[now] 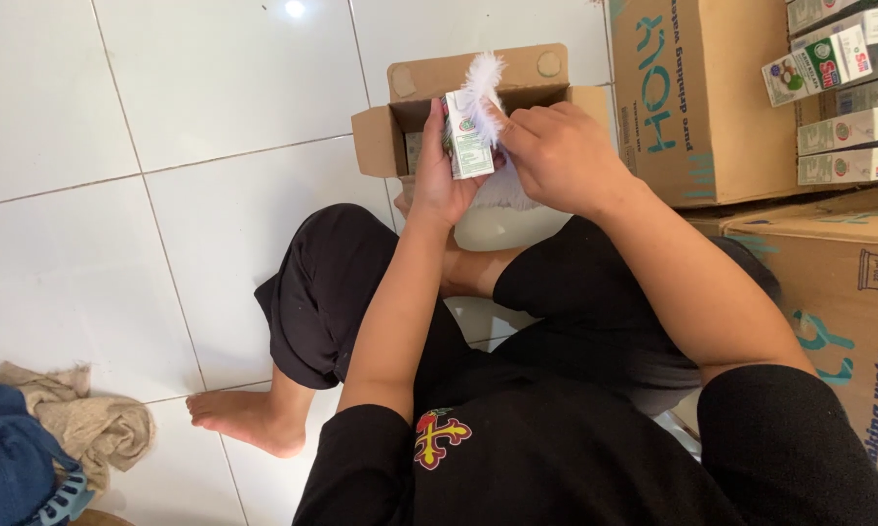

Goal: Wrapping a small product box with protective foam padding and placing it into a cardboard shipping box.

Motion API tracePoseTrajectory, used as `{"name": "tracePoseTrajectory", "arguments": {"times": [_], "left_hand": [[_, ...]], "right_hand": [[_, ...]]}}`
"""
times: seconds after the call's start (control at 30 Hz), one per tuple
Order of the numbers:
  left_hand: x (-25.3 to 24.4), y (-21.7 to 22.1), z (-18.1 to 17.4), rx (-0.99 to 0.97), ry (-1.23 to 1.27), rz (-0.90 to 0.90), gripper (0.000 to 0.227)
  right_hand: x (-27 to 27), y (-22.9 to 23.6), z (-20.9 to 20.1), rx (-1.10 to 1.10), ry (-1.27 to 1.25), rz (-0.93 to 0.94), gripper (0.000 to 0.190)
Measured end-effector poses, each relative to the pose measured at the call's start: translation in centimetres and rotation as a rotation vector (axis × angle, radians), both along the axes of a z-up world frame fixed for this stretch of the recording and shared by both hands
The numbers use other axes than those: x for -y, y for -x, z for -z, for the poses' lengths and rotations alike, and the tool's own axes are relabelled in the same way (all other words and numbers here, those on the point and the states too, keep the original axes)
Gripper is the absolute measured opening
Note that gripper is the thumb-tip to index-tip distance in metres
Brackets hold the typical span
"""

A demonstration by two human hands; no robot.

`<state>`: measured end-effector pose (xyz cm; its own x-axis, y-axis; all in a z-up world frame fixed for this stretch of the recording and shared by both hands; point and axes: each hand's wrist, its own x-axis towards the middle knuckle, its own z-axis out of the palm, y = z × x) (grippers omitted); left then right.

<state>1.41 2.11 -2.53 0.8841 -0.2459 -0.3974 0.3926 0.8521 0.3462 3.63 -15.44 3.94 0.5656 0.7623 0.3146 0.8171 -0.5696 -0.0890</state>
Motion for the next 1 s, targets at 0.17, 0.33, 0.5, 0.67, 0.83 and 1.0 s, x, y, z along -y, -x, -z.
{"name": "tracePoseTrajectory", "arguments": {"times": [0.17,0.33,0.5,0.67,0.83,1.0], "left_hand": [[-0.1,-0.2,0.3,-0.006,0.056,-0.010,0.062],[-0.1,-0.2,-0.2,0.132,0.047,-0.041,0.063],[0.2,-0.3,-0.7,-0.081,-0.032,-0.090,0.054],[0.1,-0.1,-1.4,-0.085,-0.046,-0.074,0.058],[0.3,-0.1,-1.3,-0.098,-0.096,-0.079,0.057],[0.3,-0.2,-0.9,-0.110,-0.081,-0.092,0.054]], "right_hand": [[-0.5,0.8,-0.2,-0.124,-0.057,-0.076,0.045],[-0.1,0.8,-0.1,-0.119,-0.056,-0.167,0.047],[0.1,0.8,-0.1,-0.059,-0.054,-0.103,0.032],[-0.1,0.8,0.1,-0.091,-0.019,-0.102,0.023],[-0.1,0.5,0.4,-0.056,-0.027,-0.095,0.032],[-0.3,0.6,0.4,-0.079,-0.040,-0.100,0.038]]}}
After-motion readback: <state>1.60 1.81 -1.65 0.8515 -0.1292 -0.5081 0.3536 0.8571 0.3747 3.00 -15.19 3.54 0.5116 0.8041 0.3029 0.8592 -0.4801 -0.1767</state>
